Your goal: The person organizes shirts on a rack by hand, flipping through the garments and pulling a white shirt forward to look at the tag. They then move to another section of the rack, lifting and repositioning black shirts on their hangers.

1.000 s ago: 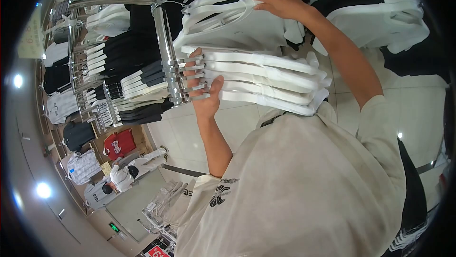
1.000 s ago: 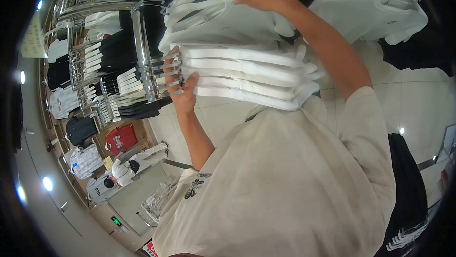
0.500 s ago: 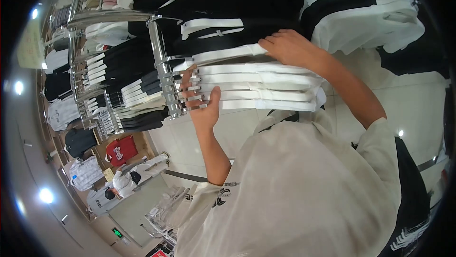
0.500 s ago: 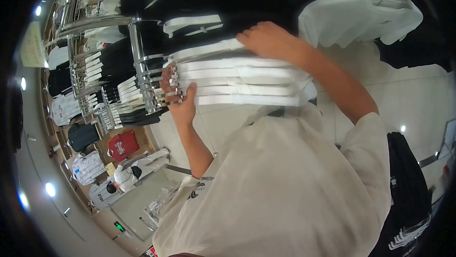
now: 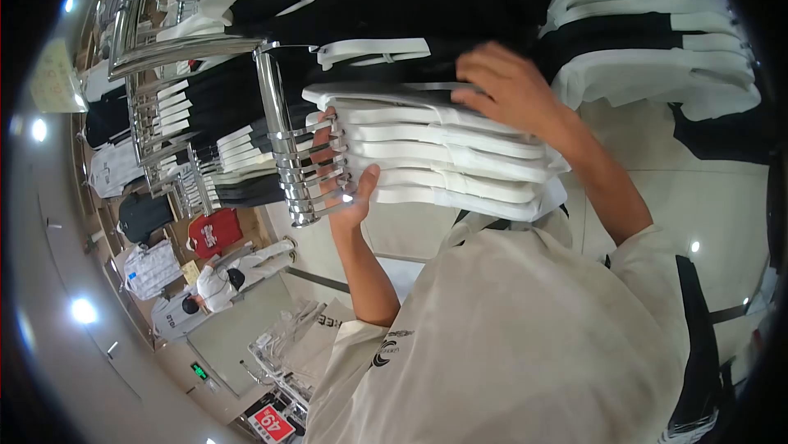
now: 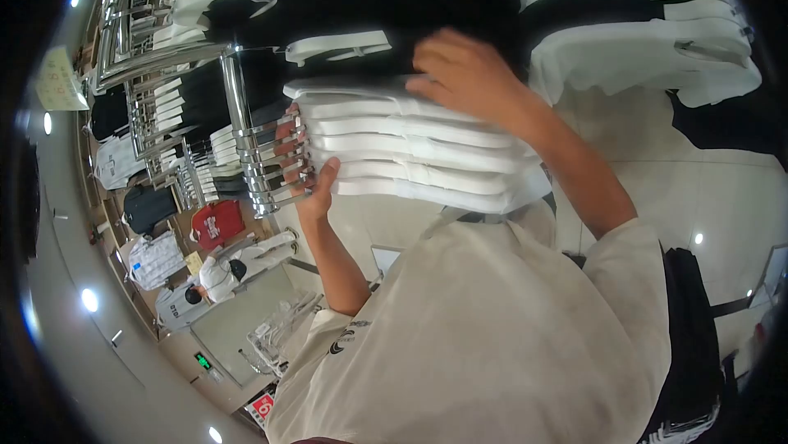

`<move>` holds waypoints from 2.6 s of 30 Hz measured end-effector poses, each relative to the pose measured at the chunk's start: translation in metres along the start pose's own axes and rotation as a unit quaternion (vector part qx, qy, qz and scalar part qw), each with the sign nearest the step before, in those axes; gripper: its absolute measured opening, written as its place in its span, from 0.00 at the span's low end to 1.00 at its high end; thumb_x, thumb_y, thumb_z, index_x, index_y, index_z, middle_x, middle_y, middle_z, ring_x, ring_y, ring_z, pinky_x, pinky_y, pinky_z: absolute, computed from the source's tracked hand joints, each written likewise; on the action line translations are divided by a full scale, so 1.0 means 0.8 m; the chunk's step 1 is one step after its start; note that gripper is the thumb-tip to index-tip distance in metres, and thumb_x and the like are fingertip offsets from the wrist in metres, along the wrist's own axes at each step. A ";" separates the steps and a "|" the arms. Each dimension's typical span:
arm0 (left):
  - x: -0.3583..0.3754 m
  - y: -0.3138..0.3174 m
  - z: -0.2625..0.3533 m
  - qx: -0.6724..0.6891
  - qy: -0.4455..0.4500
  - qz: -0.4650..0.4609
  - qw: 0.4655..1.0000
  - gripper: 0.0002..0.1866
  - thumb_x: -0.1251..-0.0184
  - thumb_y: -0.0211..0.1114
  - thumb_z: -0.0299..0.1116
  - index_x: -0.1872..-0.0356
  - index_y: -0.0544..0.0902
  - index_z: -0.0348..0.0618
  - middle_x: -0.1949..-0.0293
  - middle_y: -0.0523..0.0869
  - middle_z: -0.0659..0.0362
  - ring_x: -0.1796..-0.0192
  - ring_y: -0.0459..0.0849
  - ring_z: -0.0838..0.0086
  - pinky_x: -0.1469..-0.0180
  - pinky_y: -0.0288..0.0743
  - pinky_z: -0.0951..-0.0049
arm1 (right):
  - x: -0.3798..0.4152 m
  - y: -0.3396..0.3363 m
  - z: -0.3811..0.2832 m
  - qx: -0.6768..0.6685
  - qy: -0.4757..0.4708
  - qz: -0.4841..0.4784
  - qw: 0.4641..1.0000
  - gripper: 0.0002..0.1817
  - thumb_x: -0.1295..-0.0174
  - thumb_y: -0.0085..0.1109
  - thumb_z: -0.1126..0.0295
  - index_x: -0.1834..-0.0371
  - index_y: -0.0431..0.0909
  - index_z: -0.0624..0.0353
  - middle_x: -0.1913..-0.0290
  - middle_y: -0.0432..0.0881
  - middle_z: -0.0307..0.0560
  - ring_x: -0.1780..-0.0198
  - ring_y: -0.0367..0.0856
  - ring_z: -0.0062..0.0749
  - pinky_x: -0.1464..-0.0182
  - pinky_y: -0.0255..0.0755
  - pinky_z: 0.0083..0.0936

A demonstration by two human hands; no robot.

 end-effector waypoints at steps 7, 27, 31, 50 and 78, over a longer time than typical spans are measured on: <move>-0.014 0.009 0.033 0.055 0.010 0.075 0.996 0.39 0.51 0.74 0.18 0.32 0.71 0.37 0.31 0.73 0.53 0.28 0.70 0.62 0.25 0.64 0.60 | -0.056 0.008 0.050 0.143 0.010 0.098 0.985 0.19 0.31 0.64 0.57 0.42 0.83 0.53 0.51 0.86 0.44 0.46 0.84 0.44 0.39 0.76 0.44; -0.088 0.011 -0.011 0.011 0.045 0.076 0.996 0.38 0.41 0.67 0.21 0.26 0.68 0.35 0.25 0.70 0.48 0.24 0.66 0.57 0.23 0.56 0.59 | 0.103 -0.064 0.007 0.027 0.040 0.291 0.956 0.05 0.39 0.66 0.74 0.62 0.83 0.59 0.62 0.82 0.46 0.60 0.81 0.46 0.57 0.76 0.39; -0.111 0.013 -0.037 0.042 -0.048 0.126 0.990 0.32 0.37 0.67 0.21 0.30 0.70 0.36 0.31 0.74 0.54 0.34 0.72 0.66 0.31 0.65 0.68 | 0.223 -0.013 0.051 0.001 0.206 0.173 0.963 0.03 0.36 0.64 0.73 0.64 0.81 0.60 0.64 0.82 0.51 0.61 0.80 0.52 0.58 0.75 0.44; -0.083 0.012 0.017 0.017 0.167 0.011 0.986 0.39 0.43 0.67 0.19 0.28 0.64 0.32 0.26 0.68 0.37 0.23 0.67 0.41 0.25 0.67 0.46 | -0.028 -0.067 -0.035 0.048 0.123 0.169 0.977 0.18 0.35 0.69 0.75 0.43 0.82 0.63 0.51 0.87 0.52 0.55 0.86 0.40 0.56 0.79 0.29; -0.100 0.030 -0.010 0.100 0.042 0.164 0.980 0.24 0.40 0.67 0.17 0.40 0.77 0.34 0.32 0.76 0.52 0.30 0.72 0.59 0.27 0.64 0.58 | 0.084 -0.177 -0.008 0.232 0.056 0.178 0.955 0.19 0.43 0.70 0.71 0.48 0.83 0.60 0.44 0.84 0.49 0.43 0.82 0.48 0.40 0.75 0.41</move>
Point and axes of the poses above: each hand's wrist, its own x-axis away from the middle knuckle, its own y-axis out of the palm, z = x × y, the point moved 7 cm from there along -x, towards the middle knuckle
